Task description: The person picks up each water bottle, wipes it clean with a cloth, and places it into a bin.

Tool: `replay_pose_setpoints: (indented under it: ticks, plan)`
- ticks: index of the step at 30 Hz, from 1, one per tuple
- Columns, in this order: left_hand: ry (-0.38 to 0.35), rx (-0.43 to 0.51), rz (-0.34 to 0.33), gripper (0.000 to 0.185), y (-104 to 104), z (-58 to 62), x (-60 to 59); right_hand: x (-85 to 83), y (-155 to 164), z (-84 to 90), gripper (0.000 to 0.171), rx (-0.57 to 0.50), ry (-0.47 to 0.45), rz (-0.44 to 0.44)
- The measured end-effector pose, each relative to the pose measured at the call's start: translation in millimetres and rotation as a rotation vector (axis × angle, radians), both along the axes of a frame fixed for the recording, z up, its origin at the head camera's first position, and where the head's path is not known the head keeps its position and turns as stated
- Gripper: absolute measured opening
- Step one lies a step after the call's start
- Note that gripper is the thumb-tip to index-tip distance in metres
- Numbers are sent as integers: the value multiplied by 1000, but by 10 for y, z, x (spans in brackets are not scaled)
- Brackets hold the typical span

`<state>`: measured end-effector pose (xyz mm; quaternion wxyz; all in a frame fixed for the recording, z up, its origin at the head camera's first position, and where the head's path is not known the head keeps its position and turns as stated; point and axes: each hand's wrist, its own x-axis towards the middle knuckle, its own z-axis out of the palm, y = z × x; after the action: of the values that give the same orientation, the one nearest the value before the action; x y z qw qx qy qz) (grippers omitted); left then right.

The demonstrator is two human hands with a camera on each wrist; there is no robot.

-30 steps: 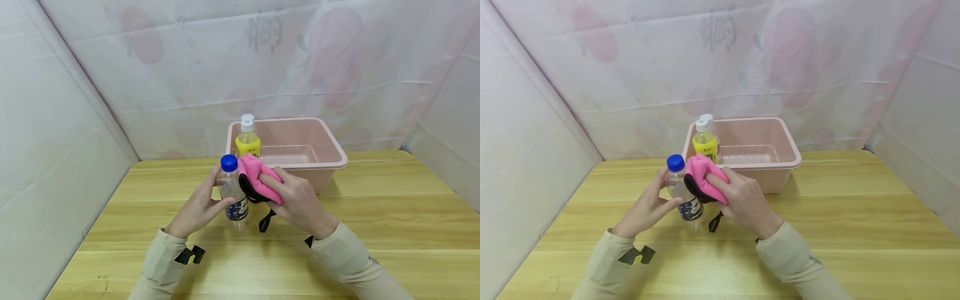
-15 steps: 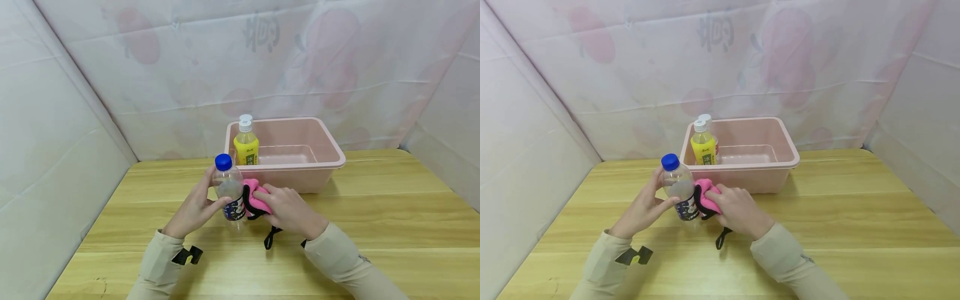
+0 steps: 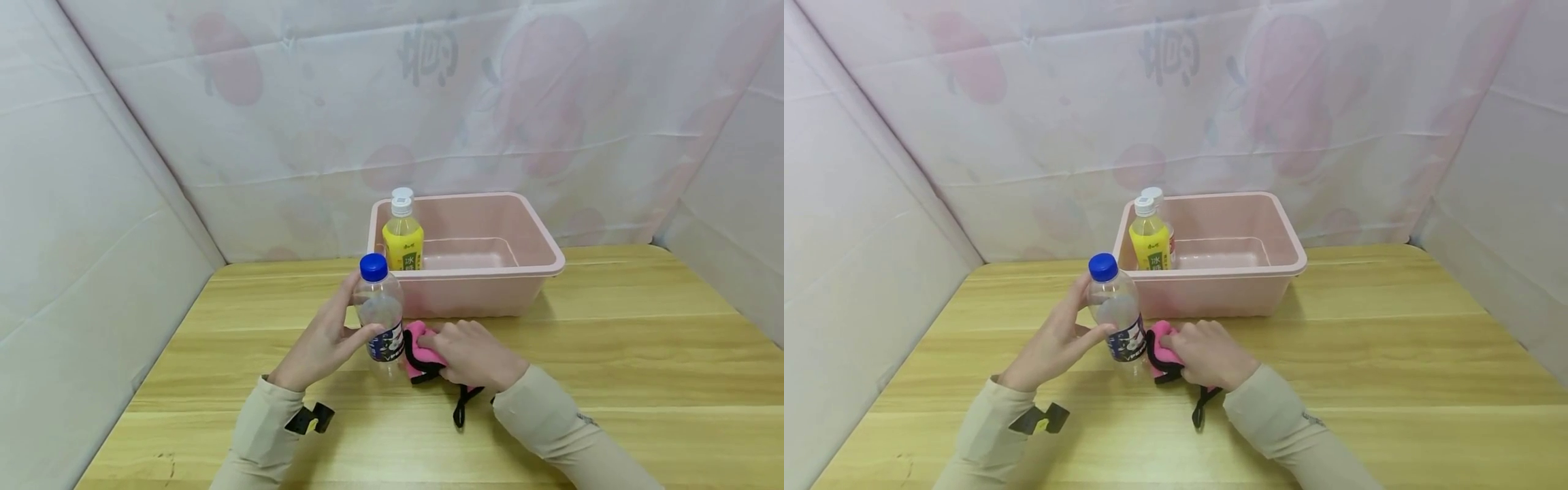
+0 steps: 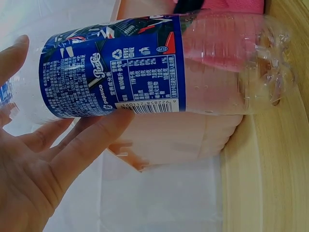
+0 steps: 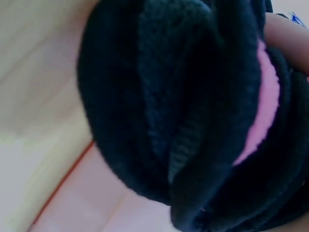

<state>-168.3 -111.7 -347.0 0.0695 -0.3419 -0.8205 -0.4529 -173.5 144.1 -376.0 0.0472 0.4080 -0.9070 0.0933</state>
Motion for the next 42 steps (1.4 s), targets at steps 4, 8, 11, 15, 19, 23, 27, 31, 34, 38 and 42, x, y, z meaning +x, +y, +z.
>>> replay_pose_setpoints:
  ticks: [4, 8, 11, 15, 19, 23, 27, 31, 34, 38, 42]
  plan:
    - [-3, 0, 1, 86, 3, -7, 1, 10, 24, 81, 30, -53, 49, 11]
    - [-5, 7, -6, 85, 0, -10, -1, 33, 46, 204, 32, -123, 110, 3]
    - [-5, 16, -12, 85, -3, -11, -6, 46, 60, 281, 35, -195, 204, 2]
    - [3, 23, -10, 86, -7, -16, -7, 42, 52, 316, 42, -349, 345, 23]
    - [15, 30, -20, 85, 4, -15, -10, 30, 34, 317, 51, -485, 428, 38]
    - [11, 32, -27, 85, 17, -10, -14, 28, 33, 316, 52, -522, 446, 38]
    - [9, 31, -30, 84, 25, -13, -23, 36, 38, 319, 52, -520, 434, 33]
    - [7, 28, -31, 85, 26, -12, -30, 44, 41, 326, 48, -510, 407, 32]
    - [7, 25, -26, 87, 20, -12, -32, 54, 50, 336, 44, -465, 360, 32]
    - [15, 26, -26, 88, 14, -18, -32, 76, 62, 340, 42, -312, 239, 23]
    - [23, 26, -20, 88, 11, -28, -31, 80, 36, 269, 37, -143, 70, 4]
